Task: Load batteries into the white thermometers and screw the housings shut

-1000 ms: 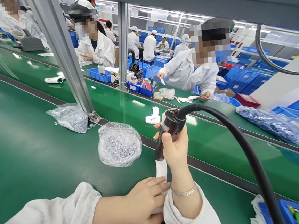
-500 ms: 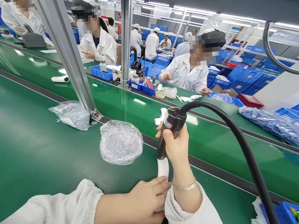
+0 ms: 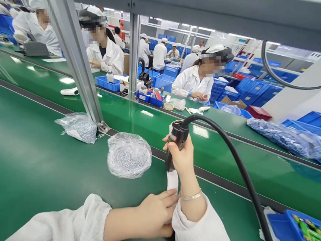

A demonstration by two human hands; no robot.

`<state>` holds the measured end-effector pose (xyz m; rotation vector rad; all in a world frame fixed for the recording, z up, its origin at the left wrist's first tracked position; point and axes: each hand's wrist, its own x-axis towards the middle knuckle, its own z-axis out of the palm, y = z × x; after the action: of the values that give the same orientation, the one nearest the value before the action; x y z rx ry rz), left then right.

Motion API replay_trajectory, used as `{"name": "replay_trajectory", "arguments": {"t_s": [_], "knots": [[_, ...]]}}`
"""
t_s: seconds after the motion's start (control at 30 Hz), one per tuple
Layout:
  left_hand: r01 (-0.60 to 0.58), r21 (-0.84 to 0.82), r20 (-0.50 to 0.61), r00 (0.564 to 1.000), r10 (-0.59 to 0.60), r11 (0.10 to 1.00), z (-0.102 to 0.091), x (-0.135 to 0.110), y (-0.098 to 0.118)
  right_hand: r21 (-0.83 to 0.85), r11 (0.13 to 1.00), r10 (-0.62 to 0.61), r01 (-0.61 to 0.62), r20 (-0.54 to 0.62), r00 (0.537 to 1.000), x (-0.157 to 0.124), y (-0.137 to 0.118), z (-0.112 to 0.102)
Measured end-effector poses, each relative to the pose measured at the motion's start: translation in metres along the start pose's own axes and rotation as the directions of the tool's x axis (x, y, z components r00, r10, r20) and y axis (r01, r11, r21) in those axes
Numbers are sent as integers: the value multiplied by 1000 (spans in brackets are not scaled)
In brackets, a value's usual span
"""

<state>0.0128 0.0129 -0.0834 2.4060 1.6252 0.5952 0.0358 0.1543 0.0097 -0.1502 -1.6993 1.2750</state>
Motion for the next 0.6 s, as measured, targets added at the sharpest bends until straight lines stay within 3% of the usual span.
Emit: {"name": "replay_trajectory", "arguments": {"t_s": [0.3, 0.47, 0.6], "knots": [[5, -38, -23, 1000, -6, 999, 8, 2, -7, 34, 999, 13, -13, -10, 1000, -2, 9, -14], [16, -20, -13, 1000, -16, 1000, 17, 1, -12, 40, 999, 30, -30, 7, 1000, 0, 13, -8], [1, -10, 40, 999, -1, 1000, 12, -1, -17, 54, 999, -4, 5, -14, 1000, 4, -10, 0]]}}
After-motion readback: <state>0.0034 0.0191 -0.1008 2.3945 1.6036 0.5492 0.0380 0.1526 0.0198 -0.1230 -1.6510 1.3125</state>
